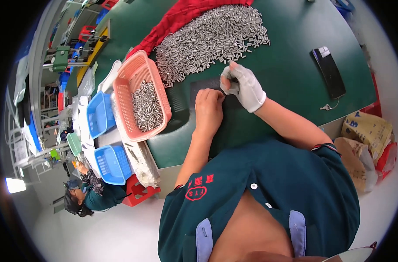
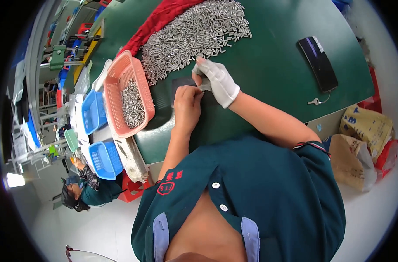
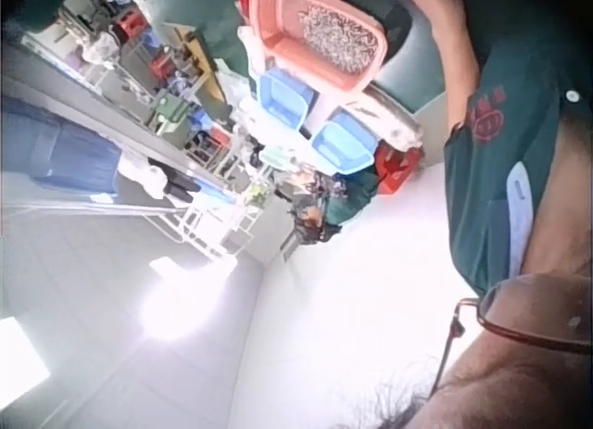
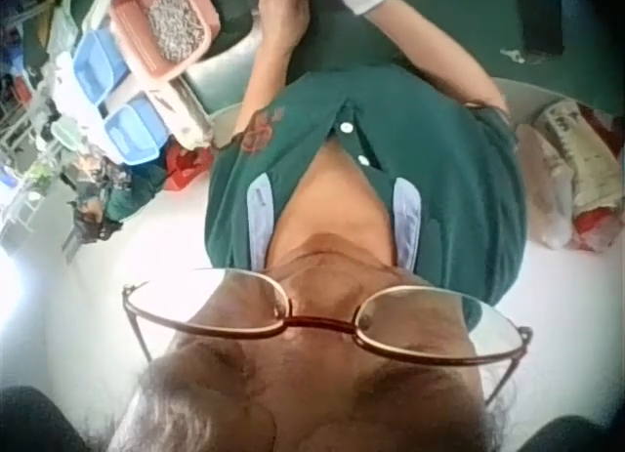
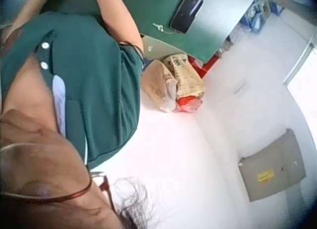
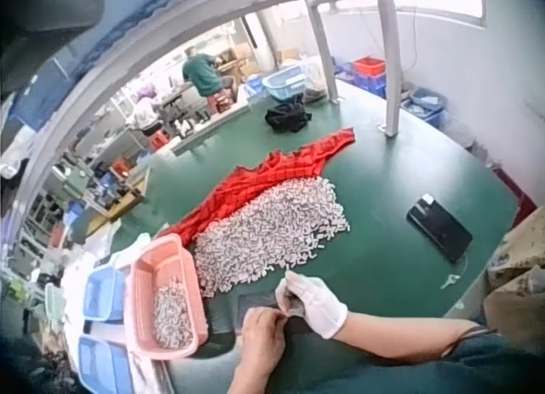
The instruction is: The person picks up and inspects small metal pins one by one on a workbench.
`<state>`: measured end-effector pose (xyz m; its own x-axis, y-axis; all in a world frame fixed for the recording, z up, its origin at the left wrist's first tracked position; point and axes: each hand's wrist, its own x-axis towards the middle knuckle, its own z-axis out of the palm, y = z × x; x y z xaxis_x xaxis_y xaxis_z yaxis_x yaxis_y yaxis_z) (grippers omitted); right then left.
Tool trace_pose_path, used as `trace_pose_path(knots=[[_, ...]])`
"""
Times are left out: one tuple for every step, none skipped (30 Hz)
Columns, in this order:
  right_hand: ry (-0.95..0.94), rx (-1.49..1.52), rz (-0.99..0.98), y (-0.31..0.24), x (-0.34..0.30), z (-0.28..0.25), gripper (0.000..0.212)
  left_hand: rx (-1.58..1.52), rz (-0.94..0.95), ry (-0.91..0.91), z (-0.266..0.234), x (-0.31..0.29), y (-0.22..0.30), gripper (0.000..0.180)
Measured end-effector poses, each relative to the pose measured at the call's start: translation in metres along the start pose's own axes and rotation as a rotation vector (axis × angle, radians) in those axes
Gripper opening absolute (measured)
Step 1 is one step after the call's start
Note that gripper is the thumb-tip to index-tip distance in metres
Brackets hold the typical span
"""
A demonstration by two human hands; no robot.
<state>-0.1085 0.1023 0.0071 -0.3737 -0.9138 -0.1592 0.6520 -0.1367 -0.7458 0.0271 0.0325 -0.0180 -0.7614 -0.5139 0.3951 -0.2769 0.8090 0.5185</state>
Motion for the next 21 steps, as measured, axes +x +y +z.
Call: trace_pose_path(knots=[[-0.009, 0.000, 0.014, 0.001, 0.001, 0.000, 0.051, -0.024, -0.012, -0.009, -0.003, 0.000, 0.000, 0.011], [-0.074, -0.006, 0.020, 0.002, 0.001, -0.003, 0.050, -0.060, -0.030, 0.000, -0.007, 0.001, 0.000, 0.010], [-0.090, -0.021, 0.018, 0.003, 0.001, -0.005, 0.050, -0.059, -0.030, 0.023, -0.012, 0.001, 0.000, 0.010], [-0.140, -0.015, -0.014, 0.002, 0.000, -0.005, 0.048, -0.230, -0.119, 0.014, -0.017, 0.000, -0.001, 0.009], [-0.195, -0.005, -0.043, 0.002, 0.002, -0.004, 0.047, -0.399, -0.207, 0.008, -0.023, 0.000, -0.004, 0.008], [-0.247, -0.093, -0.049, 0.001, 0.004, -0.006, 0.034, -0.569, -0.291, 0.002, -0.028, -0.001, -0.005, 0.007], [-0.267, -0.105, -0.047, -0.001, 0.003, -0.004, 0.034, -0.567, -0.289, 0.025, -0.032, -0.002, -0.006, 0.007], [-0.227, -0.196, 0.009, -0.004, 0.000, 0.002, 0.027, -0.768, -0.324, 0.048, -0.037, -0.005, -0.006, 0.006], [-0.186, -0.289, 0.064, -0.007, -0.003, 0.007, 0.020, -0.971, -0.354, 0.070, -0.041, -0.007, -0.007, 0.005], [-0.226, -0.393, 0.030, -0.010, -0.004, 0.012, 0.012, -1.025, -0.327, 0.074, -0.044, -0.009, -0.009, 0.004], [-0.237, -0.402, 0.034, -0.010, -0.006, 0.014, 0.012, -1.027, -0.326, 0.089, -0.047, -0.010, -0.009, 0.004], [-0.272, -0.441, 0.047, -0.010, -0.007, 0.016, 0.012, -1.067, -0.307, 0.098, -0.051, -0.009, -0.006, 0.005], [-0.306, -0.480, 0.060, -0.010, -0.008, 0.019, 0.012, -1.106, -0.287, 0.106, -0.054, -0.010, -0.006, 0.005], [-0.318, -0.521, 0.079, -0.010, -0.009, 0.022, 0.013, -1.111, -0.289, 0.118, -0.055, -0.012, -0.007, 0.005], [-0.323, -0.529, 0.085, -0.010, -0.010, 0.024, 0.013, -1.086, -0.257, 0.097, -0.056, -0.013, -0.008, 0.005], [-0.328, -0.532, 0.098, -0.010, -0.011, 0.026, 0.013, -1.060, -0.226, 0.076, -0.057, -0.013, -0.009, 0.005], [-0.329, -0.533, 0.110, -0.009, -0.011, 0.027, 0.013, -1.065, -0.229, 0.082, -0.056, -0.014, -0.010, 0.005], [-0.329, -0.538, 0.116, -0.007, -0.012, 0.027, 0.013, -1.069, -0.230, 0.070, -0.056, -0.015, -0.010, 0.005], [-0.333, -0.517, 0.115, -0.006, -0.011, 0.026, 0.013, -1.074, -0.230, 0.058, -0.056, -0.015, -0.009, 0.005], [-0.335, -0.494, 0.114, -0.005, -0.011, 0.026, 0.013, -1.079, -0.233, 0.062, -0.057, -0.014, -0.009, 0.005], [-0.334, -0.499, 0.119, -0.004, -0.011, 0.026, 0.013, -1.003, -0.206, 0.060, -0.059, -0.014, -0.009, 0.005]])
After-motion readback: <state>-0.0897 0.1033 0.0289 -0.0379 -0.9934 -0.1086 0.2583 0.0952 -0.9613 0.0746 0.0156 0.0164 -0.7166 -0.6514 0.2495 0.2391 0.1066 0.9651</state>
